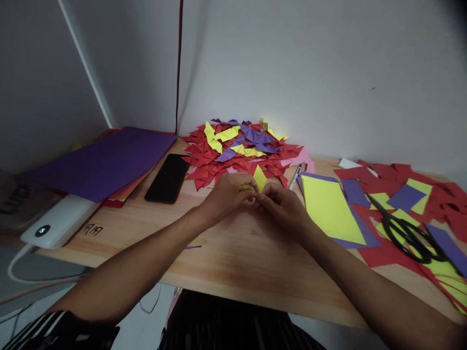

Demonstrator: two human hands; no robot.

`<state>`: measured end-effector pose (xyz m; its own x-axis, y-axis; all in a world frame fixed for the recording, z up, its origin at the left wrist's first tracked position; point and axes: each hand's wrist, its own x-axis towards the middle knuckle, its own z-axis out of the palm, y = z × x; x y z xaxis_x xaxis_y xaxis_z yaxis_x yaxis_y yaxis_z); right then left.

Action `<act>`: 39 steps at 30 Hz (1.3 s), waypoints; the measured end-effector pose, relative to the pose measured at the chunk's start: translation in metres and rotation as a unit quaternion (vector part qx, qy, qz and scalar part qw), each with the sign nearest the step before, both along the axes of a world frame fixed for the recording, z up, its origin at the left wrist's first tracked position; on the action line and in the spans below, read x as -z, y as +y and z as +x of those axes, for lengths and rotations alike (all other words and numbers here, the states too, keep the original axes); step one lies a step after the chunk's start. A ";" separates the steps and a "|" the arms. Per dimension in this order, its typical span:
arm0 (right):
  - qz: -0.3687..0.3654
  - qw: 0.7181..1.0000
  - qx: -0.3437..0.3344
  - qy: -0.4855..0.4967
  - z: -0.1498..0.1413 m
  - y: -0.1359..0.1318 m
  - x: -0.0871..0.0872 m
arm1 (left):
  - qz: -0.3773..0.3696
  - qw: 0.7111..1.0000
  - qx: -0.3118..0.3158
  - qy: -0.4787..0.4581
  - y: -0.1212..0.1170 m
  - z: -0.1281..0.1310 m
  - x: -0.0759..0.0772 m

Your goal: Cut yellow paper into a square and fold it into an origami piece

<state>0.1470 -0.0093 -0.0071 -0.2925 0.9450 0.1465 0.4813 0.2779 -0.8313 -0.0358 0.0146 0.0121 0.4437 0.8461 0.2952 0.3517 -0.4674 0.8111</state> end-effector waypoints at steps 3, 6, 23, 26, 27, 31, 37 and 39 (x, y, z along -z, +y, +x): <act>0.010 1.000 0.007 -0.004 0.000 -0.001 0.001 | -0.009 1.000 -0.009 0.006 0.000 0.000 -0.001; 0.008 1.000 0.023 -0.002 -0.001 -0.001 0.002 | -0.049 0.998 -0.020 -0.020 -0.001 0.001 -0.001; -0.022 0.997 0.023 0.071 0.001 -0.001 -0.003 | -0.229 0.949 -0.038 -0.211 0.000 0.007 0.012; -0.012 0.997 0.035 0.066 -0.001 -0.002 -0.002 | -0.256 0.931 -0.057 -0.255 -0.002 0.010 0.013; -0.008 0.997 0.037 0.064 -0.001 -0.002 -0.002 | -0.265 0.925 -0.062 -0.267 -0.003 0.010 0.013; -0.010 0.998 0.033 0.062 -0.001 -0.001 0.001 | -0.290 0.908 -0.069 -0.293 -0.003 0.013 0.015; -0.016 0.998 0.029 0.061 -0.001 -0.001 0.001 | -0.298 0.900 -0.082 -0.307 0.001 0.013 0.022; -0.015 0.998 0.027 0.060 -0.001 -0.001 0.000 | -0.295 0.899 -0.080 -0.312 0.001 0.013 0.023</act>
<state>0.1459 -0.0107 -0.0070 -0.2231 0.9633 0.1496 0.3908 0.2290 -0.8916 -0.0226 0.0157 -0.0112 0.2062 0.9754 -0.0775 -0.2343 0.1261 0.9640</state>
